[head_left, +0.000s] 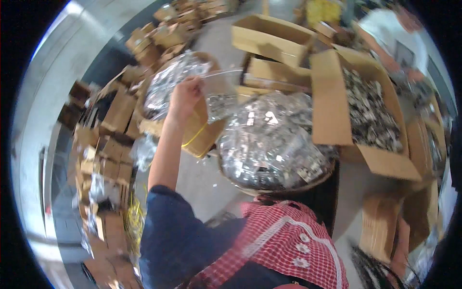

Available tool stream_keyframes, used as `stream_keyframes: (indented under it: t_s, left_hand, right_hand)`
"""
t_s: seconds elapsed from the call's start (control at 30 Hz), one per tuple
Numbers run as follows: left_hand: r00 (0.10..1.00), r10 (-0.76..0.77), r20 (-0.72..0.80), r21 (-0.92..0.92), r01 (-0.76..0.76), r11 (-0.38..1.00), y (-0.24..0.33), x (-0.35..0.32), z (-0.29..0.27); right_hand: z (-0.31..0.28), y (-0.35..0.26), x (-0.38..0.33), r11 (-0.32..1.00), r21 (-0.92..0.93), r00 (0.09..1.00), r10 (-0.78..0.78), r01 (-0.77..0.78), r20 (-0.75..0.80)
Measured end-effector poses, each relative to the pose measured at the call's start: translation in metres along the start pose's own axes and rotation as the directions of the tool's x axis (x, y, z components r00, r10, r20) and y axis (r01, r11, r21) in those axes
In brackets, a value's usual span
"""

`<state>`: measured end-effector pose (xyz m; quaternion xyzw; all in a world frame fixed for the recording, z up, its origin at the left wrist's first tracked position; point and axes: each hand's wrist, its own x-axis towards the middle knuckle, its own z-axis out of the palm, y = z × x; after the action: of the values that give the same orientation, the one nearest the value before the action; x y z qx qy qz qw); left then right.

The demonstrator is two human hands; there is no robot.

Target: The person picks up metal hinges from a box and places them into plastic bags by hand.

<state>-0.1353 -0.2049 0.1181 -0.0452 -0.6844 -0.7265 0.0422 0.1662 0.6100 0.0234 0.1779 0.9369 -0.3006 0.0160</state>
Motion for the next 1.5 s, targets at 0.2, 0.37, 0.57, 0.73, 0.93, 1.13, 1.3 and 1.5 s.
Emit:
stream_keyframes:
  t_s: [0.2,0.37,0.57,0.73,0.93,1.13,1.3,1.5]
  left_hand:
    - [0.856,0.076,-0.512,-0.015,-0.098,0.995,0.055,0.043,-0.105]
    - [0.604,0.413,-0.681,0.313,-0.27,0.911,0.105,0.034,-0.106]
    - [0.7,0.595,-0.395,0.878,0.096,0.47,0.032,0.008,-0.077]
    - [0.936,0.163,0.314,0.53,-0.315,0.788,-0.007,-0.05,0.139]
    - [0.654,0.172,0.737,-0.011,-0.243,0.97,-0.017,-0.115,0.265]
    - [0.73,-0.324,0.601,0.03,0.385,0.923,-0.004,-0.108,0.287]
    - [0.803,-0.205,0.56,-0.042,0.275,0.961,-0.014,-0.106,0.28]
    - [0.714,-0.3,0.633,0.159,0.259,0.953,0.001,-0.101,0.277]
  right_hand:
    - [-0.052,0.011,-0.005,0.902,0.405,0.985,0.17,-0.15,-0.013]
    - [-0.078,-0.003,-0.014,0.865,0.486,0.98,0.182,-0.124,-0.075]
    - [-0.031,-0.096,-0.02,0.888,0.46,0.983,0.081,0.004,-0.164]
    - [0.034,-0.174,-0.039,0.862,0.494,0.974,0.001,0.113,-0.225]
    - [0.117,-0.304,-0.033,0.664,0.725,0.983,-0.097,0.182,-0.157]
    - [0.142,-0.316,-0.005,0.599,0.778,0.978,-0.186,0.189,-0.094]
    - [0.146,-0.324,-0.006,0.715,0.413,0.824,-0.516,0.564,-0.233]
    - [0.136,-0.336,0.0,0.778,0.334,0.824,-0.567,0.532,0.008]
